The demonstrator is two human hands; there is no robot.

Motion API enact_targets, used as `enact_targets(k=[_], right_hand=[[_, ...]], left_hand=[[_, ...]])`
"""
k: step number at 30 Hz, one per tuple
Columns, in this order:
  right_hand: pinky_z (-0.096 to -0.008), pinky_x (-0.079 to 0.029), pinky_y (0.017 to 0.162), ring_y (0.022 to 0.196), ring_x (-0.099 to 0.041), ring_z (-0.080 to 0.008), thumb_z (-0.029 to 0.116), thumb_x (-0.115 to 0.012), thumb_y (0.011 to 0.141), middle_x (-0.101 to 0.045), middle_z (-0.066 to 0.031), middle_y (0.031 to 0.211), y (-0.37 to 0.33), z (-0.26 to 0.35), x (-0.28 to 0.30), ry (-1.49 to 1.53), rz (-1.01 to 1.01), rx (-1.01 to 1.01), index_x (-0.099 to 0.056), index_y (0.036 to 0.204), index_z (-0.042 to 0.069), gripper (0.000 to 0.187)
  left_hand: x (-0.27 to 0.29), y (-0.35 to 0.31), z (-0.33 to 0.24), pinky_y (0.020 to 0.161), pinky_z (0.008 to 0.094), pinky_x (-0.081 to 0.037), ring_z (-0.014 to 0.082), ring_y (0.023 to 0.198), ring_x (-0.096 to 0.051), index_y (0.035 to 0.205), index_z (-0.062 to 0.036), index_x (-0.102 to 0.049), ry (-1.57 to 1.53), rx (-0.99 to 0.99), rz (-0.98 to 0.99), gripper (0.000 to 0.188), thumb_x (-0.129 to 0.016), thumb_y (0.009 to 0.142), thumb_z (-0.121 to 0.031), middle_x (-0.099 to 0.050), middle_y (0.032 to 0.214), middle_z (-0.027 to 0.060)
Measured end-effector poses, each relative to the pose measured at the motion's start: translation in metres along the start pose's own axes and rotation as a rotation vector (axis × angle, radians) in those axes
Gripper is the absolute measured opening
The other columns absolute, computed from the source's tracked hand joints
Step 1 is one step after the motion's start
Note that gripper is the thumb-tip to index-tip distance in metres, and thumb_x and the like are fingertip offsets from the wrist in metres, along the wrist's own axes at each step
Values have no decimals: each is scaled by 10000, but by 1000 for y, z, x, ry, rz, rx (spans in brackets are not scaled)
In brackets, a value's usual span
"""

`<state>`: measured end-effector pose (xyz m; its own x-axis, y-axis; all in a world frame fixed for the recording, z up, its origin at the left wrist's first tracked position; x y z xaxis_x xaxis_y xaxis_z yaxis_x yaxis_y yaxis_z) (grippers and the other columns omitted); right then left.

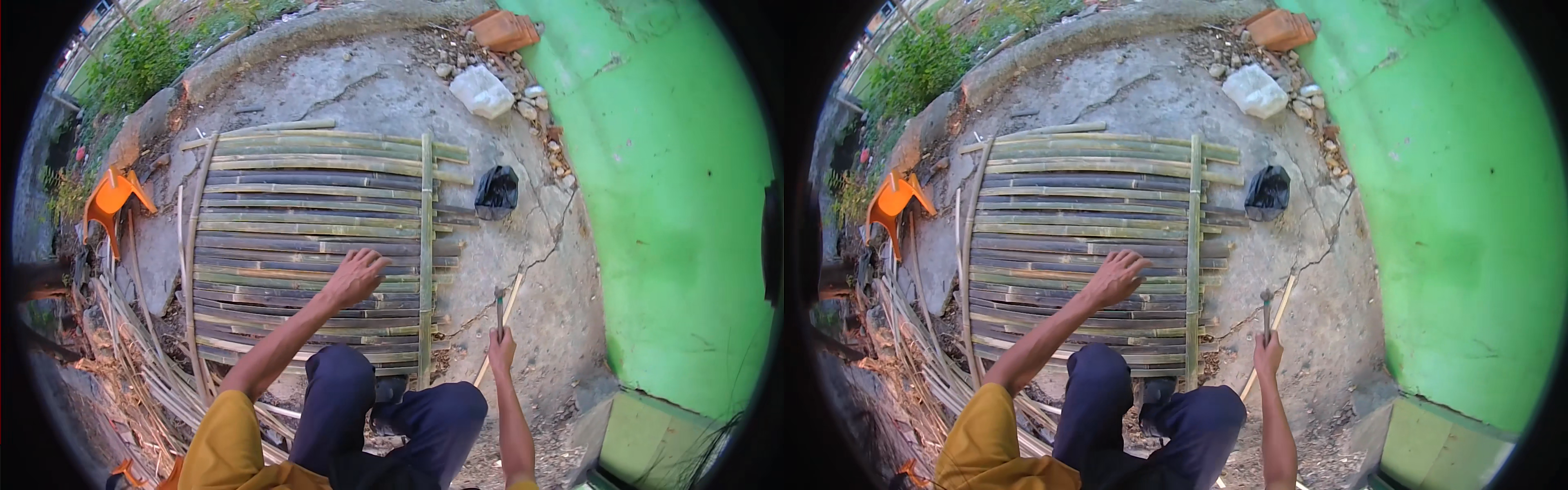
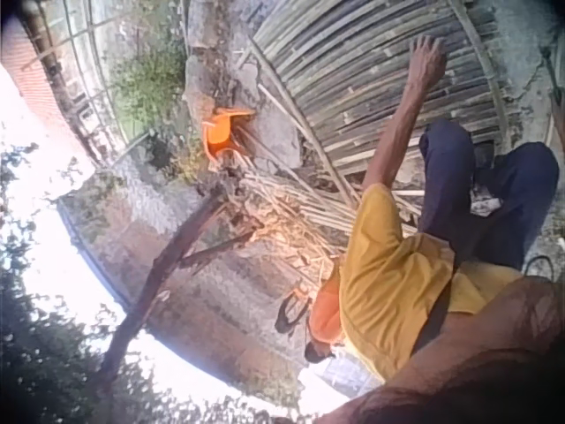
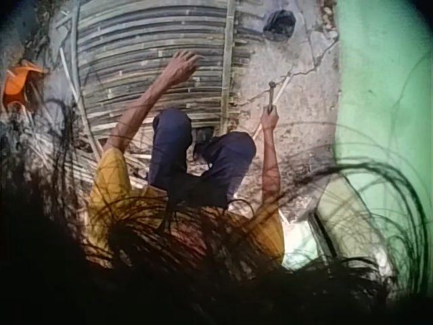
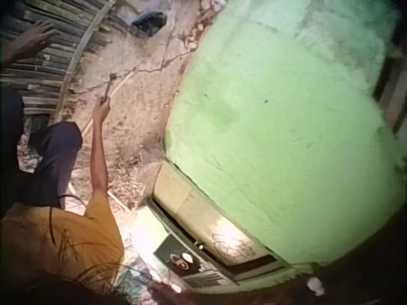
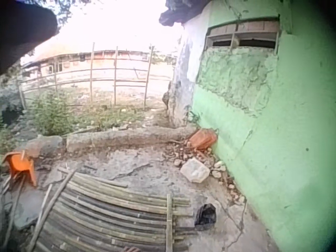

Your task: The person arranges bamboo sticks on the ground, aligns a bamboo strip across them, and secures the pieces together by hammering nails with a hammer.

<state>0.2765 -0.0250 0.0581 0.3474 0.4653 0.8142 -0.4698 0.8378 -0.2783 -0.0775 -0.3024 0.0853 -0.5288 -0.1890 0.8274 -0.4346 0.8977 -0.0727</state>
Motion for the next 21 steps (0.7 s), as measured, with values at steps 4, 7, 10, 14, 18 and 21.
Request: enact_targets(k=[4, 7, 10, 14, 18, 21], right_hand=[[-472, -461, 622, 615, -586, -333, 330, -672, 993, -593, -162, 685, -64, 13, 68, -73, 23, -48, -604, 909, 18, 330], [-488, -476, 649, 663, -635, -359, 338, -685, 975, -628, -183, 712, -116, 32, 137, -122, 92, -136, -633, 927, 13, 332], [-507, -495, 687, 715, -670, -395, 344, -696, 948, -667, -208, 751, -172, 25, 210, -216, 83, -164, -664, 952, 6, 340], [-522, -522, 736, 784, -698, -437, 346, -693, 925, -702, -240, 809, -215, 65, 284, -297, 176, -190, -688, 957, -2, 350], [-523, -538, 761, 822, -713, -446, 347, -700, 913, -718, -244, 836, -242, 89, 348, -370, 264, -176, -695, 952, 1, 349], [-524, -538, 742, 802, -714, -439, 361, -723, 908, -715, -238, 822, -246, 101, 384, -400, 282, -70, -677, 941, 3, 362]], left_hand=[[59, -34, -43, 1076, 495, -422, 333, 1279, -562, 1341, -138, -605, -140, 50, 64, 395, -691, 958, -191, -636, 1269, 117], [103, -75, -73, 1062, 493, -436, 324, 1264, -574, 1332, -139, -607, -179, 139, 51, 380, -681, 965, -206, -646, 1255, 113], [157, -100, -122, 1069, 493, -466, 356, 1287, -584, 1309, -108, -637, -515, 216, 160, 353, -677, 990, -254, -649, 1327, 138], [264, -125, -252, 1165, 434, -423, 322, 1410, -533, 1443, -62, -597, -1136, 200, 440, 617, -499, 1084, -554, -595, 1475, 193], [311, -157, -384, 1199, 482, -383, 321, 1465, -473, 1537, -86, -523, -1429, 122, 907, 922, -213, 1026, -789, -542, 1542, 191], [326, -206, -449, 1202, 526, -374, 328, 1489, -441, 1599, -95, -435, -1417, 89, 1265, 1054, -114, 963, -872, -509, 1576, 174]])
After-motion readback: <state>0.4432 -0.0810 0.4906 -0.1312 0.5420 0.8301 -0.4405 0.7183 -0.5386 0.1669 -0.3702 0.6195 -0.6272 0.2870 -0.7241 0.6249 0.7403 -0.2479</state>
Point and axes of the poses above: each hand's wrist, its own y-axis towards the middle knuckle, its own x-axis out of the back of the hand, z = x × y, the point moved 6 cm from there along y, towards the middle knuckle
